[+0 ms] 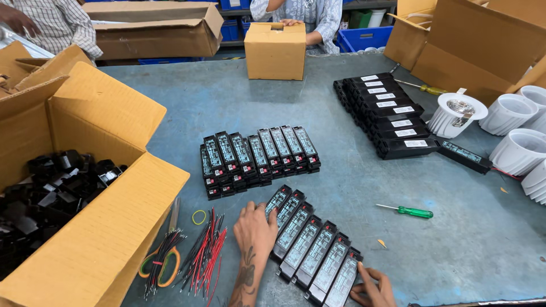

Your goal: The person uses a screwdriver to remove small black plastic clips from a stack of black rectangular electronic modules. They then place the modules into a cardboard box and continue the process with additional units.

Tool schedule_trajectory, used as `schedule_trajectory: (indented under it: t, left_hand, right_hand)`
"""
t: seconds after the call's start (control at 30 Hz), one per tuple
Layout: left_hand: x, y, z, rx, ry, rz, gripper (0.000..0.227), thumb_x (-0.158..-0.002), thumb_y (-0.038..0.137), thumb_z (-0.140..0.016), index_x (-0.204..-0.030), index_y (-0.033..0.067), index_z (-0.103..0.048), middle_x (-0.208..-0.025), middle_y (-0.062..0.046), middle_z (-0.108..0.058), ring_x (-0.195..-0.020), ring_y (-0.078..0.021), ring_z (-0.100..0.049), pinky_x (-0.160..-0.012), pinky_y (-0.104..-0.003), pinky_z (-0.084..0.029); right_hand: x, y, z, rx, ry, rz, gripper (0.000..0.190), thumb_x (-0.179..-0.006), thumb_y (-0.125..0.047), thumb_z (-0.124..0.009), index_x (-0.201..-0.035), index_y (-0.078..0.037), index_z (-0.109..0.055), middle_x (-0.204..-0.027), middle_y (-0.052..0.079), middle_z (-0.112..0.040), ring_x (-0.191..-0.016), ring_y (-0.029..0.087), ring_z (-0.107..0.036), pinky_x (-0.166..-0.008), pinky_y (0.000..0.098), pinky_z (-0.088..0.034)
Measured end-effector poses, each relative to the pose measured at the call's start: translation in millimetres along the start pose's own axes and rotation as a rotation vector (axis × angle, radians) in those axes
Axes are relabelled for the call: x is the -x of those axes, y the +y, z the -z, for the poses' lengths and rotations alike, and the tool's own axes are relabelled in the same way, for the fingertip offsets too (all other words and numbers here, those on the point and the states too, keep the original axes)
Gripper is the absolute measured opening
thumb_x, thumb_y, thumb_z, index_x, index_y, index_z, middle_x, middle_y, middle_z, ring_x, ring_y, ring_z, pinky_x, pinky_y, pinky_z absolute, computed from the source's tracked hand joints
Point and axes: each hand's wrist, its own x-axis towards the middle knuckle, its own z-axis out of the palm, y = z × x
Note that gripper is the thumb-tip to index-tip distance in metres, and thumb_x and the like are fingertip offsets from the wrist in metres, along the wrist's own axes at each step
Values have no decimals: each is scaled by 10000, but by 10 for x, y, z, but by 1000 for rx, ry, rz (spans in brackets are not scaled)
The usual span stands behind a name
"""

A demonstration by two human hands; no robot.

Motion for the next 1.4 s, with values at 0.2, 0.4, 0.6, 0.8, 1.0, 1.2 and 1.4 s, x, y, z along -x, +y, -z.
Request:
schedule_trajectory:
  t: [0.2, 0.4, 0.6, 0.8, 1.0, 1.2, 1.4]
  left_hand:
    - [-5, -20, 70, 34, 0, 23, 390, -855, 352, -713, -1121, 69, -743, -1019, -167, -701, -959, -356, -697, -769, -472, -569]
    - [58, -70, 168, 54, -51, 99, 374, -850, 358, -720, -1120, 101, -750, -999, -177, -717, -888, -389, -719, -759, -487, -573]
    - [133, -108, 252, 56, -64, 72, 349, -861, 345, -706, -1095, 91, -755, -1014, -166, -718, -913, -383, -714, -778, -488, -565]
    - [14, -246, 124, 285, -31, -2, 370, -898, 319, -685, -1186, 90, -717, -1163, -149, -726, -1059, -373, -692, -890, -447, -552]
    - [-105, -370, -74, 1046, -390, -9, 640, -963, 249, -601, -1554, 133, -383, -1617, -106, -407, -1509, -236, -355, -1203, -366, -263]
    - [-3, -405, 38, 1232, -503, 142, 724, -957, 238, -551, -1612, 194, -244, -1713, -56, -208, -1578, -186, -166, -1238, -355, -164]
    - [424, -105, -50, 1257, -202, 386, 657, -934, 221, -609, -1551, 143, -398, -1701, -73, -281, -1576, -199, -227, -1235, -362, -176]
  right_hand:
    - [53, -104, 35, 28, 27, -105, 1043, -573, -112, -1012, -1477, -98, -492, -1353, 171, -471, -993, 231, -727, -843, 382, -615]
    - [14, -746, 228, 58, 60, 4, 869, -667, -95, -897, -1452, -49, -528, -1357, 166, -549, -1031, 235, -732, -806, 361, -627]
    - [-68, -895, 349, -16, 18, -40, 857, -721, -46, -808, -1507, -19, -467, -1431, 171, -535, -1275, 292, -627, -942, 389, -570]
    - [96, -680, 108, -164, 2, 211, 990, -761, -100, -791, -1550, 55, -213, -1543, 273, -368, -1444, 386, -404, -1178, 494, -297]
    - [68, -667, -108, -184, 48, 262, 987, -802, -147, -748, -1567, 58, -159, -1631, 304, -210, -1524, 391, -209, -1198, 475, -154]
    - [-119, -1029, 54, -31, -9, 174, 906, -832, -169, -704, -1576, 0, -216, -1692, 226, -102, -1571, 328, -64, -1212, 434, -77]
    - [-782, -1412, 427, -111, -137, 165, 859, -854, -168, -709, -1591, -52, -283, -1671, 172, -292, -1551, 253, -246, -1218, 357, -182]
